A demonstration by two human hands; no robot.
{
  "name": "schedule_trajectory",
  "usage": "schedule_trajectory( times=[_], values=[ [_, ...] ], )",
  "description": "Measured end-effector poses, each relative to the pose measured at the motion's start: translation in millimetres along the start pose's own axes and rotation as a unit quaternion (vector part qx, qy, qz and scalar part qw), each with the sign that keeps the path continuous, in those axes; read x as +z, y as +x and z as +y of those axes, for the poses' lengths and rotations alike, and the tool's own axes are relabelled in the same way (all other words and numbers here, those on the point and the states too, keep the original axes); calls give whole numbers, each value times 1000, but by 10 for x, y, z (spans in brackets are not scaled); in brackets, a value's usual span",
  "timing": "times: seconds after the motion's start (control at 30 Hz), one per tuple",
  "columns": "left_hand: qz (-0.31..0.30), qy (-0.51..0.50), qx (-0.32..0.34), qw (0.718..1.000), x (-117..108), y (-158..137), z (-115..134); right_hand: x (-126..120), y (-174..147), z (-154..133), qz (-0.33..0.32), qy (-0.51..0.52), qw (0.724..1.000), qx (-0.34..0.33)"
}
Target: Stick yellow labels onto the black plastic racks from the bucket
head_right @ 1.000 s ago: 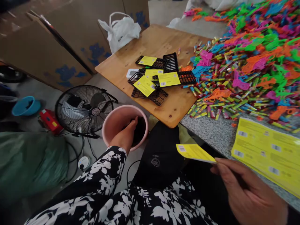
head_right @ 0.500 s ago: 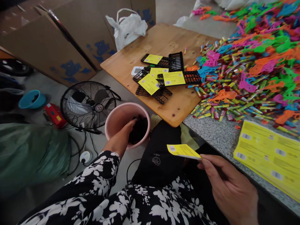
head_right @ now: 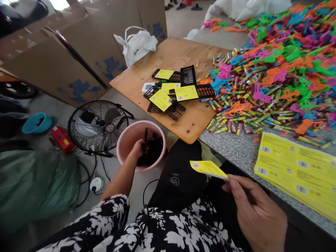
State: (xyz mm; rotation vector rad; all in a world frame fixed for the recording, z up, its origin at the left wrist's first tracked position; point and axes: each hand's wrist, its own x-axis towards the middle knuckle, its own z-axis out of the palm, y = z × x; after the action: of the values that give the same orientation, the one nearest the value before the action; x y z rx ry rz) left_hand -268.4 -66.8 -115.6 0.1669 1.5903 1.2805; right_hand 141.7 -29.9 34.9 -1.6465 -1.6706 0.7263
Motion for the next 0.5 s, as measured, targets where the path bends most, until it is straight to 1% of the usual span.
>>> schedule_trajectory(
  times=[0.03, 0.07, 0.1, 0.17, 0.2, 0.27, 0.3, 0.37, 0.43, 0.5],
  values=[
    [-12, -29, 10, 999, -31, -94, 10, 27, 3, -23, 5, 10, 1000, -10],
    [-37, -74, 24, 996, -56, -224, 13, 61, 4, -49, 10, 21, 999, -25],
    [-74, -127, 40, 988, -64, -379, 12, 103, 3, -79, 16, 32, 998, -47],
    [-167, -223, 60, 958, 11, -711, 22, 199, -1, -161, 30, 64, 991, -111],
    [-207, -244, 58, 945, 103, -863, 42, 247, -5, -214, 34, 82, 985, -150],
    [-258, -233, 46, 937, 382, -1097, 121, 325, -11, -340, 37, 110, 966, -232],
    [-273, -219, 42, 936, 553, -1175, 176, 349, -11, -408, 40, 116, 956, -267],
    [-289, -203, 43, 934, 915, -1262, 295, 361, -1, -535, 51, 114, 940, -317],
    [-298, -208, 46, 931, 1262, -1288, 389, 330, 29, -628, 71, 110, 933, -337],
    [-312, -209, 40, 926, 1559, -1290, 430, 275, 82, -675, 103, 111, 929, -338]
  ],
)
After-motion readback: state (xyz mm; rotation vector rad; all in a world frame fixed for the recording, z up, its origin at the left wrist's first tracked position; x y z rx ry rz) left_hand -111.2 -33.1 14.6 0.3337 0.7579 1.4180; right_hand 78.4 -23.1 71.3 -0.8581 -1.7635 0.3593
